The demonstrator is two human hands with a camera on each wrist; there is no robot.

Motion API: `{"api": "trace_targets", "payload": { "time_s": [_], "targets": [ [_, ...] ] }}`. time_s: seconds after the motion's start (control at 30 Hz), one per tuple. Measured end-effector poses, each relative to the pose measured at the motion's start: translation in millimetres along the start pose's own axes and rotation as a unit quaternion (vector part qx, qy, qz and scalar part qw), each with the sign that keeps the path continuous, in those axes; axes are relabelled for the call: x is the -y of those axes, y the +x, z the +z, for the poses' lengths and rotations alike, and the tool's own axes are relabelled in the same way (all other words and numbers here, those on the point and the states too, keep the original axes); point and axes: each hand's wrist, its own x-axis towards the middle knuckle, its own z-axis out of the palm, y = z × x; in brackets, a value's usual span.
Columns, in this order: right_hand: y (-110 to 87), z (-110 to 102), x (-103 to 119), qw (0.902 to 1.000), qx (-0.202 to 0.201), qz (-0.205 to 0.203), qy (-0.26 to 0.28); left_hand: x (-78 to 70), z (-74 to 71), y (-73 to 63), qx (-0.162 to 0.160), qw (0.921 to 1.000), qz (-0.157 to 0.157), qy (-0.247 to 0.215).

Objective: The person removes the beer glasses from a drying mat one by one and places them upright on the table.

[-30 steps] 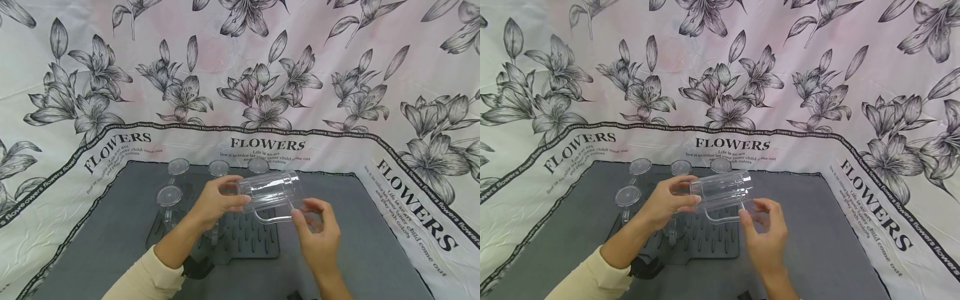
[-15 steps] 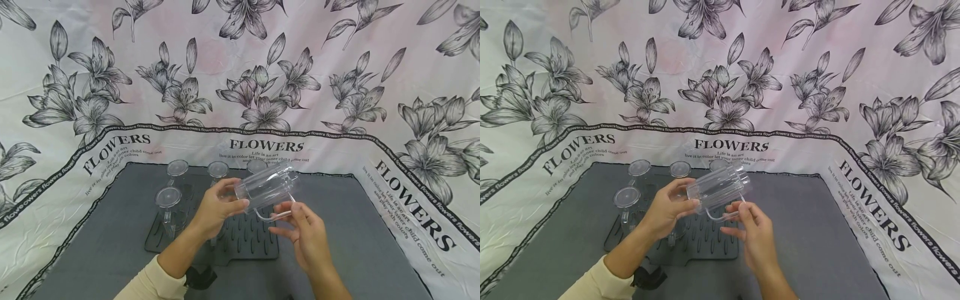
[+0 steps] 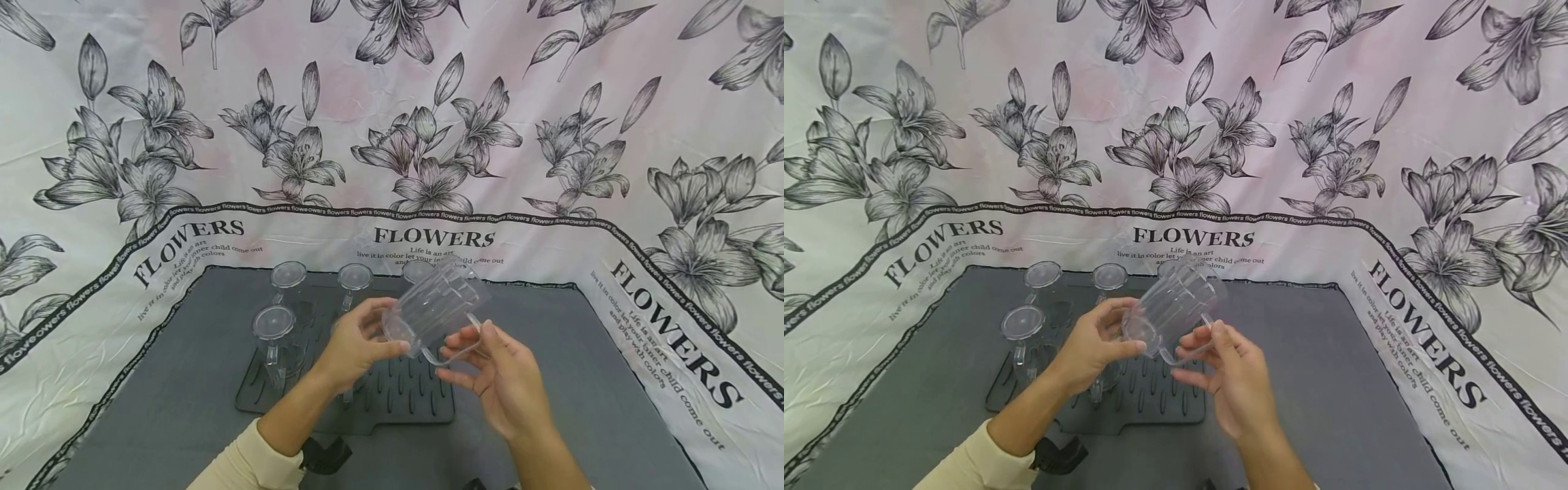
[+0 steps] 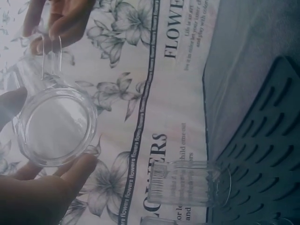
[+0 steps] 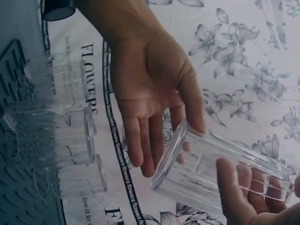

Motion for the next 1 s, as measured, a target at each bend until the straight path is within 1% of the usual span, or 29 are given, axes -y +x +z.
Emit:
{"api": "trace_targets", "payload": {
  "time_s": [0.1,0.2,0.27,0.33,0.4,0.5,0.63,0.83,0.9,1.0],
  "targets": [
    [-0.2,-0.4,2.2,0.9999,0.005,0.004,-0.011,2.7,-0.5,-0.3,0.01,0.9996,0.003,0.028],
    [-1.1,-0.7,4.7,0.9994,0.017,0.0,-0.03,5.2,-1.5,-0.4,0.02,0.9984,0.008,0.053],
    [-1.8,-0.7,6.6,0.9985,0.023,-0.005,-0.049,4.9,-2.8,-1.6,0.021,0.9971,0.012,0.073],
    [-2.1,-0.3,8.7,0.9965,0.017,-0.012,-0.081,3.9,-5.4,-3.0,0.019,0.9951,0.02,0.095],
    [-1.8,0.1,11.3,0.9933,-0.001,-0.017,-0.114,1.5,-9.4,-5.3,0.007,0.9921,0.03,0.122],
    [-0.4,-1.0,15.1,0.9865,-0.041,-0.023,-0.157,-4.5,-17.1,-10.3,-0.013,0.9873,0.044,0.152],
    [1.9,-6.1,18.8,0.9788,-0.082,-0.03,-0.185,-15.7,-28.6,-19.2,-0.036,0.9821,0.059,0.175],
    [5.8,-16.2,20.2,0.9701,-0.115,-0.049,-0.208,-34.7,-50.1,-34.9,-0.076,0.9766,0.082,0.184],
    [7.3,-19.4,20.1,0.9679,-0.125,-0.051,-0.212,-40.1,-59.8,-40.5,-0.092,0.9746,0.087,0.185],
    [9.6,-24.4,19.7,0.9651,-0.134,-0.053,-0.219,-47.2,-74.5,-49.9,-0.12,0.9705,0.085,0.191]
  ]
}}
